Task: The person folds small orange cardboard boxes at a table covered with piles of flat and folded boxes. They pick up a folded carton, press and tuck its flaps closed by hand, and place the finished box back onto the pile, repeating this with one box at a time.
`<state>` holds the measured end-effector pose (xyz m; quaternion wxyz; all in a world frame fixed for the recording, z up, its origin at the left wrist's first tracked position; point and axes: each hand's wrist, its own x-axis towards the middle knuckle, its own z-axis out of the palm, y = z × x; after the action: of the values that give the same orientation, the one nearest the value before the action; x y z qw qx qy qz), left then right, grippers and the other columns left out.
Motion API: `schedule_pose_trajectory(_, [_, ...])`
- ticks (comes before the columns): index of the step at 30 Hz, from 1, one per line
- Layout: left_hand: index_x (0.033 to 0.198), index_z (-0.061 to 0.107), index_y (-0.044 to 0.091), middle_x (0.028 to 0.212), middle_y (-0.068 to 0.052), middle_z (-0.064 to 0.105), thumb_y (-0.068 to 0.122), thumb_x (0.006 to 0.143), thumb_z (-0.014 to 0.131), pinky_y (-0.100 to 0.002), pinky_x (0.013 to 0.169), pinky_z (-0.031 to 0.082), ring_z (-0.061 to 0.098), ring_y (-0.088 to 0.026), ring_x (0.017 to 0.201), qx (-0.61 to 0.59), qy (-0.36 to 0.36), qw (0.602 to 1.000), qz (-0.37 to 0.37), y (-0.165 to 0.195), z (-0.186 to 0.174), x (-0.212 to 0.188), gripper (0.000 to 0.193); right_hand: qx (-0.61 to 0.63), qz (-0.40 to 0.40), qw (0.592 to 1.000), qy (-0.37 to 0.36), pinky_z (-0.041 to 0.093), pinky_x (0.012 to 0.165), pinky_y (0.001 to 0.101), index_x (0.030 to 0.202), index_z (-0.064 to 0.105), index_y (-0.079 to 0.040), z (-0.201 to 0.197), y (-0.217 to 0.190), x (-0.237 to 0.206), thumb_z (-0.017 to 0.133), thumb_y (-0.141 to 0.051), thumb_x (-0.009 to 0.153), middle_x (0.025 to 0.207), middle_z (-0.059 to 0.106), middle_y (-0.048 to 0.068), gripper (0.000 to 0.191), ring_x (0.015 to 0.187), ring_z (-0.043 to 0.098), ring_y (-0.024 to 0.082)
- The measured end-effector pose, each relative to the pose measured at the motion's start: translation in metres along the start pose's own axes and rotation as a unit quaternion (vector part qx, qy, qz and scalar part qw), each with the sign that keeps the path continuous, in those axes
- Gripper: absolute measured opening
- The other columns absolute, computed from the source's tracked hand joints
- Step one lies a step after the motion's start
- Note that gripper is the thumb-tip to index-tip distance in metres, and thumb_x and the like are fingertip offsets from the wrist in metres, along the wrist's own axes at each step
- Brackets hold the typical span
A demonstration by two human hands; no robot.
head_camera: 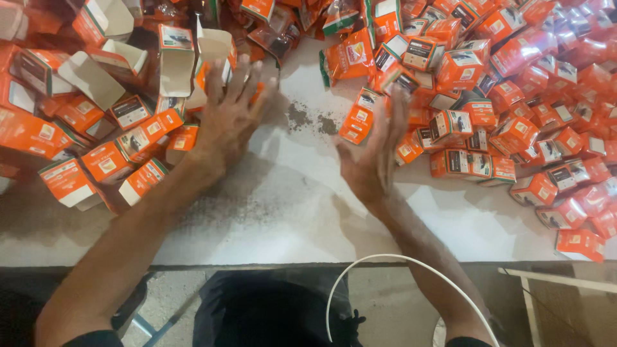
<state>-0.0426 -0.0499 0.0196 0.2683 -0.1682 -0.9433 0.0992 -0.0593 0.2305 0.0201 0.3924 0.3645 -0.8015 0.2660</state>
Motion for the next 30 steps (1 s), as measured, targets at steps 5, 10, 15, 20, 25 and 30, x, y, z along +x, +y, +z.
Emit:
schedule_pose_trajectory(5, [0.136, 0.058, 0.003, 0.130, -0.018, 0.064, 0.010, 0.090, 0.065, -0.053, 0.115, 0.037, 0.059, -0.034, 0.129, -0.270, 0.051, 0.961, -0.030, 0.029, -0.007, 0.021, 0.047, 0.332, 0.162, 0.919, -0.136, 0.038, 0.123, 0.0457, 0.159, 0.008, 0.003, 0.025, -0.017, -0.024, 0.080, -0.010, 0.094, 0.164, 0.026, 0.029, 0.099, 0.152, 0.036, 0.037])
schedule_pose_trajectory(10, [0.124, 0.062, 0.008, 0.114, -0.016, 0.070, 0.012, 0.105, 0.061, -0.046, 0.091, 0.055, 0.069, -0.037, 0.107, -0.488, 0.033, 0.871, -0.055, 0.049, 0.017, 0.032, 0.019, 0.411, 0.332, 0.840, -0.120, 0.050, 0.118, 0.0436, 0.160, 0.027, 0.003, 0.044, 0.001, -0.040, 0.073, -0.011, 0.097, 0.150, 0.053, 0.024, 0.079, 0.139, 0.057, 0.032])
schedule_pose_trajectory(15, [0.130, 0.058, -0.001, 0.131, -0.027, 0.049, 0.023, 0.086, 0.074, -0.048, 0.076, 0.057, 0.067, -0.044, 0.099, -0.189, 0.082, 0.964, -0.167, -0.007, 0.085, 0.111, 0.053, 0.227, 0.127, 0.940, -0.220, 0.039, 0.116, 0.0481, 0.158, 0.015, 0.005, 0.042, 0.002, -0.045, 0.074, -0.012, 0.096, 0.151, 0.044, 0.030, 0.087, 0.137, 0.048, 0.044])
schedule_pose_trajectory(20, [0.115, 0.065, 0.006, 0.120, -0.021, 0.056, 0.015, 0.073, 0.078, -0.046, 0.069, 0.058, 0.067, -0.042, 0.102, -0.025, 0.010, 0.986, -0.163, 0.018, 0.116, 0.134, 0.045, 0.252, 0.084, 0.937, -0.229, 0.039, 0.121, 0.0489, 0.162, 0.011, 0.005, 0.036, 0.004, -0.040, 0.065, -0.010, 0.103, 0.158, 0.039, 0.031, 0.081, 0.145, 0.047, 0.046])
schedule_pose_trajectory(25, [0.112, 0.064, 0.005, 0.108, -0.021, 0.063, 0.016, 0.076, 0.077, -0.049, 0.070, 0.056, 0.067, -0.042, 0.094, -0.133, -0.131, 0.979, -0.079, 0.025, 0.089, 0.089, 0.040, 0.286, 0.189, 0.910, -0.236, 0.051, 0.104, 0.0432, 0.152, 0.040, -0.003, 0.024, 0.002, -0.035, 0.077, -0.017, 0.093, 0.139, 0.062, 0.022, 0.071, 0.130, 0.063, 0.037])
schedule_pose_trajectory(30, [0.108, 0.055, 0.000, 0.113, -0.020, 0.062, -0.004, 0.087, 0.070, -0.047, 0.076, 0.055, 0.066, -0.038, 0.097, -0.431, 0.104, 0.889, -0.115, 0.023, 0.004, 0.024, 0.026, 0.285, 0.196, 0.912, -0.221, 0.055, 0.092, 0.0393, 0.134, 0.060, -0.003, 0.019, 0.000, -0.026, 0.089, -0.019, 0.077, 0.115, 0.073, 0.017, 0.066, 0.108, 0.072, 0.031])
